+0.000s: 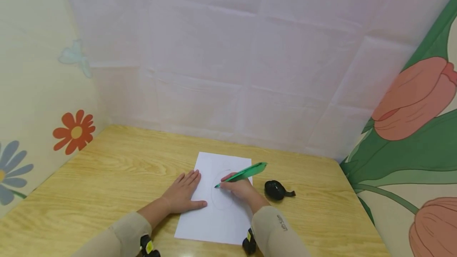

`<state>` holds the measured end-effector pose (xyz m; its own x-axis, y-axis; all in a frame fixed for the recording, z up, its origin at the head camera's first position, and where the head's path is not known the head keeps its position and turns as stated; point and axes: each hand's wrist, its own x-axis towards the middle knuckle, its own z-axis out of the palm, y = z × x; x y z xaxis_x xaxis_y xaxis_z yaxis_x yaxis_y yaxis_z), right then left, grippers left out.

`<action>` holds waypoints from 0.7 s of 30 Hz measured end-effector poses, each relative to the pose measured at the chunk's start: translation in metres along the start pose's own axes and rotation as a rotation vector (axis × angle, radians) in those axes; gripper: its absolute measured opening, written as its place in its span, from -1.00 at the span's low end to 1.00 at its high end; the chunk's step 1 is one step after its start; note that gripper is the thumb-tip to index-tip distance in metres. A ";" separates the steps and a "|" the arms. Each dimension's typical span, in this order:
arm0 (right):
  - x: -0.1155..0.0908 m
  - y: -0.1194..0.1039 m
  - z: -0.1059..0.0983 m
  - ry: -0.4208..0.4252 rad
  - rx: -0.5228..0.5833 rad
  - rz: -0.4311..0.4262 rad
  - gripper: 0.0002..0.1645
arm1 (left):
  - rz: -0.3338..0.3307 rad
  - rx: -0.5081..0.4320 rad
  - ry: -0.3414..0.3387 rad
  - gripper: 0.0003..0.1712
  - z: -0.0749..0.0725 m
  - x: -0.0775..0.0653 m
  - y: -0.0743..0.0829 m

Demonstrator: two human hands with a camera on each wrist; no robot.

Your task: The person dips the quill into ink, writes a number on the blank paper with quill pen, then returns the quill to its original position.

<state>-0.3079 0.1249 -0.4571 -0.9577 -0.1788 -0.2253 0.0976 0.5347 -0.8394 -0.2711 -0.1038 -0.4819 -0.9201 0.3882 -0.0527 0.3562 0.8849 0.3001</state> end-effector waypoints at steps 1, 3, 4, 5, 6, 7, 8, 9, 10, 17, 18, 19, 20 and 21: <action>-0.001 0.000 0.000 -0.002 -0.001 -0.005 -0.74 | 0.001 0.000 0.000 0.24 0.000 0.000 0.000; -0.002 -0.002 0.000 -0.006 -0.002 -0.007 -0.75 | 0.000 0.000 -0.002 0.24 0.000 0.000 0.000; -0.002 -0.003 0.000 -0.007 -0.003 -0.004 -0.75 | 0.000 0.000 -0.002 0.24 0.000 0.000 0.000; -0.003 -0.003 0.001 -0.007 -0.006 -0.001 -0.75 | 0.000 0.000 -0.002 0.24 0.000 0.000 0.000; -0.003 -0.004 0.001 -0.006 -0.008 0.002 -0.74 | 0.001 -0.002 -0.001 0.24 0.000 0.000 0.000; -0.003 -0.004 0.002 -0.001 -0.007 -0.001 -0.73 | 0.001 -0.003 0.000 0.24 0.000 0.000 0.000; -0.002 -0.004 0.002 0.000 -0.010 0.000 -0.73 | 0.002 -0.002 0.001 0.24 0.000 0.000 0.000; -0.002 -0.003 0.002 0.003 -0.014 -0.001 -0.72 | 0.003 -0.002 0.003 0.24 0.000 0.000 0.000; -0.002 -0.003 0.003 0.005 -0.017 -0.005 -0.72 | 0.003 -0.001 0.005 0.24 0.000 0.001 0.000; -0.002 -0.003 0.003 -0.003 -0.024 -0.017 -0.72 | 0.008 0.000 0.009 0.24 0.002 0.002 -0.001; -0.002 -0.003 0.003 -0.005 -0.023 -0.018 -0.72 | 0.008 -0.001 0.009 0.24 0.002 0.001 -0.001; -0.002 -0.003 0.003 -0.007 -0.022 -0.019 -0.72 | 0.008 -0.001 0.007 0.24 0.001 0.001 0.000; -0.002 -0.003 0.003 -0.009 -0.020 -0.020 -0.72 | 0.008 -0.001 0.007 0.24 0.001 0.001 0.000; -0.002 -0.003 0.003 -0.011 -0.020 -0.022 -0.72 | 0.009 -0.001 0.007 0.23 0.001 0.001 0.000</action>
<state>-0.3052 0.1210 -0.4560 -0.9566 -0.1991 -0.2125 0.0716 0.5466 -0.8343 -0.2718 -0.1035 -0.4834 -0.9180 0.3943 -0.0432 0.3643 0.8812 0.3013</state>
